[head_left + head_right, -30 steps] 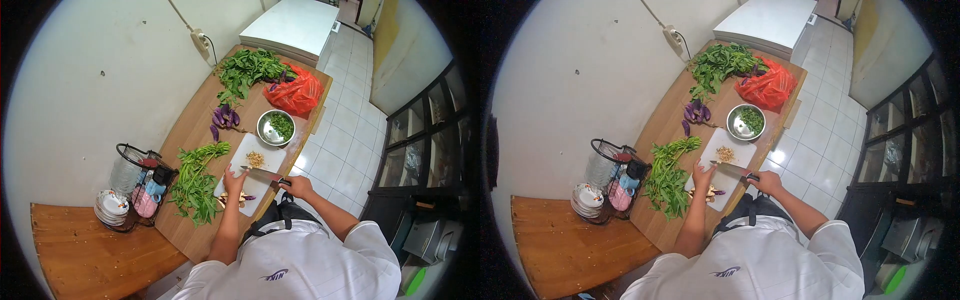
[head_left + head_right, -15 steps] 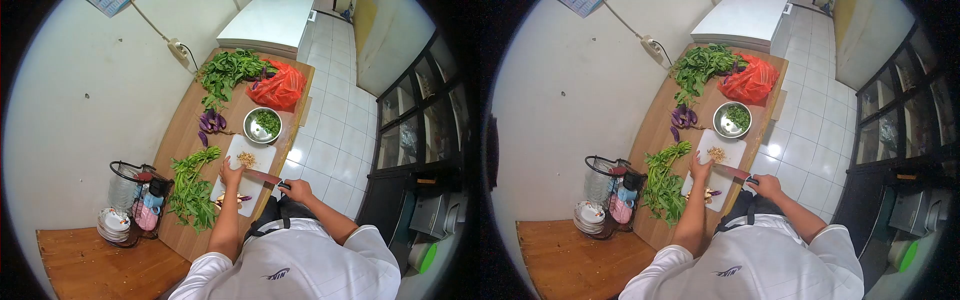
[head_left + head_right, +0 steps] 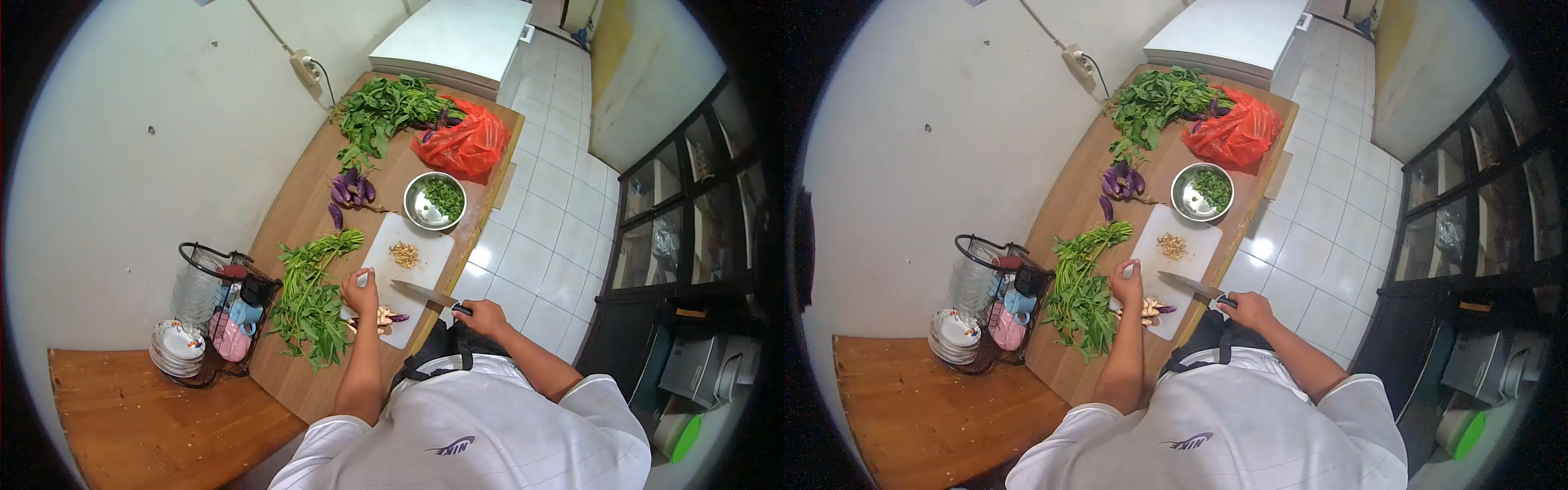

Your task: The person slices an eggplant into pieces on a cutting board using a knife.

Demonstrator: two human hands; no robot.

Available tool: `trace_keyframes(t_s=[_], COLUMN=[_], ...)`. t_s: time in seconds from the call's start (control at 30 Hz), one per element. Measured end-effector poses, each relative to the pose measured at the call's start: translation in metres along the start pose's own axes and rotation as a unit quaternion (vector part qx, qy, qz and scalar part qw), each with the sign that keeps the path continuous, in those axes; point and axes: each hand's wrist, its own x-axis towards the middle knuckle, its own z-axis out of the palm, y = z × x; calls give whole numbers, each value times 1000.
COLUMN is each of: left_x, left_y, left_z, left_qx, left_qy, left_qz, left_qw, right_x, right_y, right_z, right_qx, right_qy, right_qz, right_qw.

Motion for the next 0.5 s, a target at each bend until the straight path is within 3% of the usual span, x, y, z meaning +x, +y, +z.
trace_keyframes(t_s=[0.13,0.33,0.5], left_x=[-21,-58,-70], left_y=[-27,-55,-74], left_z=[-26,-60,-79], left_qx=[-18,-4,-2], left_qy=[5,29,23], left_qz=[-6,-12,0], left_qw=[1000,1000,1000], right_x=[19,49,57], right_y=[1,-17,-14], right_z=[18,6,16], right_qx=[-9,41,89], right_qy=[24,-1,9], right_qz=[-40,40,32], right_qw=[999,998,996])
